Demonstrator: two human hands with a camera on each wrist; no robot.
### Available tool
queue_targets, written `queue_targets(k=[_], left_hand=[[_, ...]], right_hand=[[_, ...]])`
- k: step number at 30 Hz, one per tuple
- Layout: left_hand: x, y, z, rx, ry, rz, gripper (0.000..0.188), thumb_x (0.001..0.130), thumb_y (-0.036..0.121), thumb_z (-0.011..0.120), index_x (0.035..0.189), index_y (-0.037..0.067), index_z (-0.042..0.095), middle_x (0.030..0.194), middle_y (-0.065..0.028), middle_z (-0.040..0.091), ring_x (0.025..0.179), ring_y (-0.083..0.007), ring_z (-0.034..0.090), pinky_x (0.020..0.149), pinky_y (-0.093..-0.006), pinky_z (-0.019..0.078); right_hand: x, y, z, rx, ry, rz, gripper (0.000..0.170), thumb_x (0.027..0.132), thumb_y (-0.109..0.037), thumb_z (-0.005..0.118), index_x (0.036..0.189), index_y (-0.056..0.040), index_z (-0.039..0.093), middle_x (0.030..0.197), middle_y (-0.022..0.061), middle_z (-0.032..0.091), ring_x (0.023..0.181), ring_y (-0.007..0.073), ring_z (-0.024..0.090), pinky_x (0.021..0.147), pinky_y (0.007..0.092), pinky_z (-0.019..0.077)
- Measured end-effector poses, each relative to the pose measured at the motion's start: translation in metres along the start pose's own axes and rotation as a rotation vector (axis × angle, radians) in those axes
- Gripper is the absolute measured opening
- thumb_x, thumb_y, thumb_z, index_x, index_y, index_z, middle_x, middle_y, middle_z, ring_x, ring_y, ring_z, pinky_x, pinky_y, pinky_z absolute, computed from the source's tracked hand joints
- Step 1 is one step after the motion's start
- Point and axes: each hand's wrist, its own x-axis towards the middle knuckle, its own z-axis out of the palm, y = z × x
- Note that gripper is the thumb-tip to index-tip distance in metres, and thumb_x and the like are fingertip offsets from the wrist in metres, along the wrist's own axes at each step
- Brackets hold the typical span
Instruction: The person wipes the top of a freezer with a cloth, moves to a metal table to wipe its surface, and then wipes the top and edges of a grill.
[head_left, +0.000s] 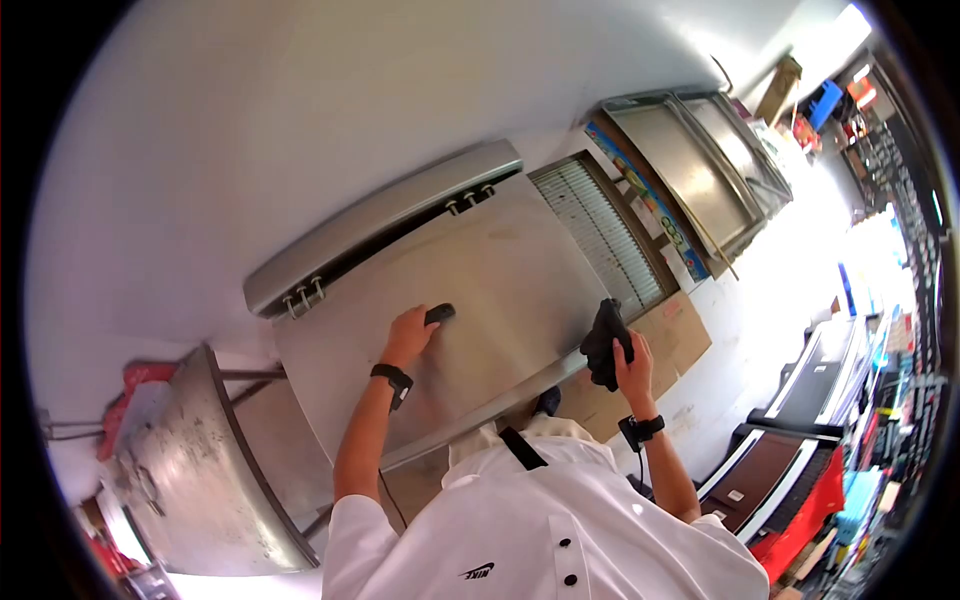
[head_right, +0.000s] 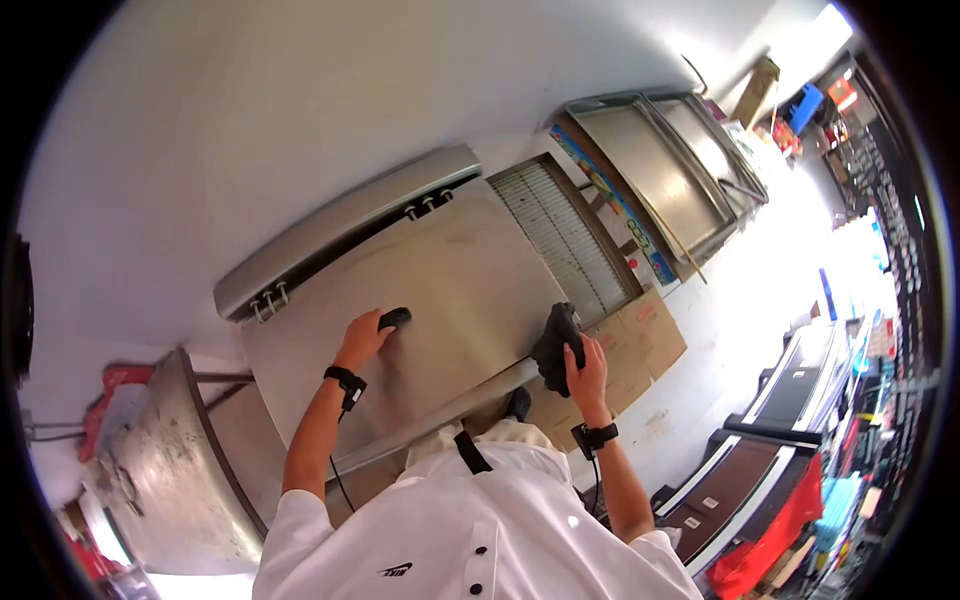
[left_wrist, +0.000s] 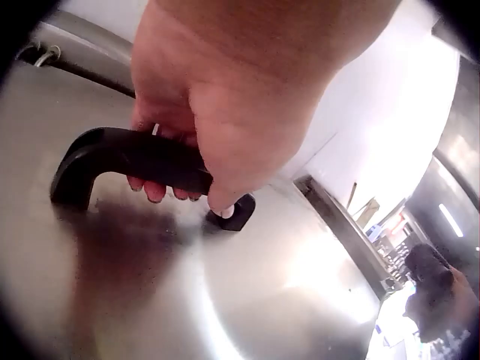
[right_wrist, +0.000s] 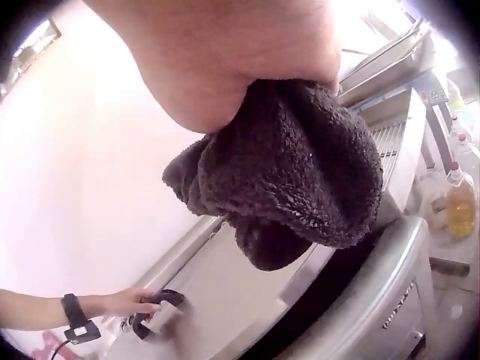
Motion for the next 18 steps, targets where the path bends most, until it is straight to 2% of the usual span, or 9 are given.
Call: queue_targets(k=[5, 7, 11, 13, 17, 18], left_hand=[[0.007, -0.009, -0.002, 0.027, -0.002, 0.021, 0.035, 0.091, 0.030, 0.070, 0.104, -0.001, 0.060, 0.100, -0.0237, 0.068, 0.095, -0.0444, 0.063, 0.083, -0.0504, 0.0504], [0.008, -0.010, -0.009, -0.082, -0.080, -0.025, 0.035, 0.092, 0.029, 0.069, 0.105, -0.002, 0.059, 0.100, -0.0264, 0.067, 0.094, -0.0462, 0.062, 0.083, -0.0507, 0.0489], [0.009, -0.011, -0.013, 0.030, -0.178, 0.004, 0.035, 0.092, 0.028, 0.069, 0.105, -0.002, 0.059, 0.097, -0.0280, 0.066, 0.095, -0.0475, 0.062, 0.082, -0.0502, 0.0481], [0.014, -0.015, -0.012, -0.007, -0.145, 0.013, 0.036, 0.092, 0.029, 0.069, 0.106, -0.003, 0.059, 0.096, -0.0296, 0.065, 0.095, -0.0488, 0.061, 0.082, -0.0505, 0.0479], [0.025, -0.031, -0.008, 0.005, -0.210, 0.079, 0.037, 0.092, 0.030, 0.069, 0.108, -0.002, 0.059, 0.099, -0.0302, 0.065, 0.096, -0.0477, 0.062, 0.084, -0.0503, 0.0483], [0.030, -0.042, -0.006, -0.049, -0.269, -0.029, 0.041, 0.091, 0.033, 0.071, 0.111, -0.001, 0.060, 0.101, -0.0302, 0.066, 0.098, -0.0436, 0.065, 0.084, -0.0503, 0.0484]], right_hand=[[-0.020, 0.034, -0.027, 0.060, 0.080, 0.026, 0.026, 0.093, -0.014, 0.066, 0.113, 0.0024, 0.061, 0.101, 0.0211, 0.063, 0.096, 0.0402, 0.061, 0.084, 0.0412, 0.0494], [-0.026, 0.058, -0.037, 0.044, 0.123, 0.033, 0.026, 0.093, -0.013, 0.066, 0.113, 0.0025, 0.062, 0.100, 0.0210, 0.063, 0.095, 0.0403, 0.061, 0.084, 0.0412, 0.0494], [-0.043, 0.079, -0.068, 0.025, 0.187, 0.024, 0.025, 0.092, -0.012, 0.067, 0.112, 0.0026, 0.063, 0.099, 0.0209, 0.063, 0.094, 0.0404, 0.061, 0.083, 0.0420, 0.0495], [-0.050, 0.093, -0.081, 0.025, 0.218, 0.069, 0.026, 0.092, -0.012, 0.067, 0.112, 0.0023, 0.063, 0.100, 0.0209, 0.063, 0.094, 0.0404, 0.061, 0.083, 0.0424, 0.0494], [-0.068, 0.104, -0.099, 0.024, 0.272, 0.150, 0.026, 0.091, -0.012, 0.067, 0.114, 0.0010, 0.063, 0.101, 0.0210, 0.063, 0.096, 0.0401, 0.061, 0.084, 0.0431, 0.0491], [-0.072, 0.106, -0.101, 0.016, 0.284, 0.145, 0.027, 0.091, -0.013, 0.067, 0.114, 0.0001, 0.063, 0.102, 0.0214, 0.063, 0.097, 0.0397, 0.061, 0.085, 0.0430, 0.0490]])
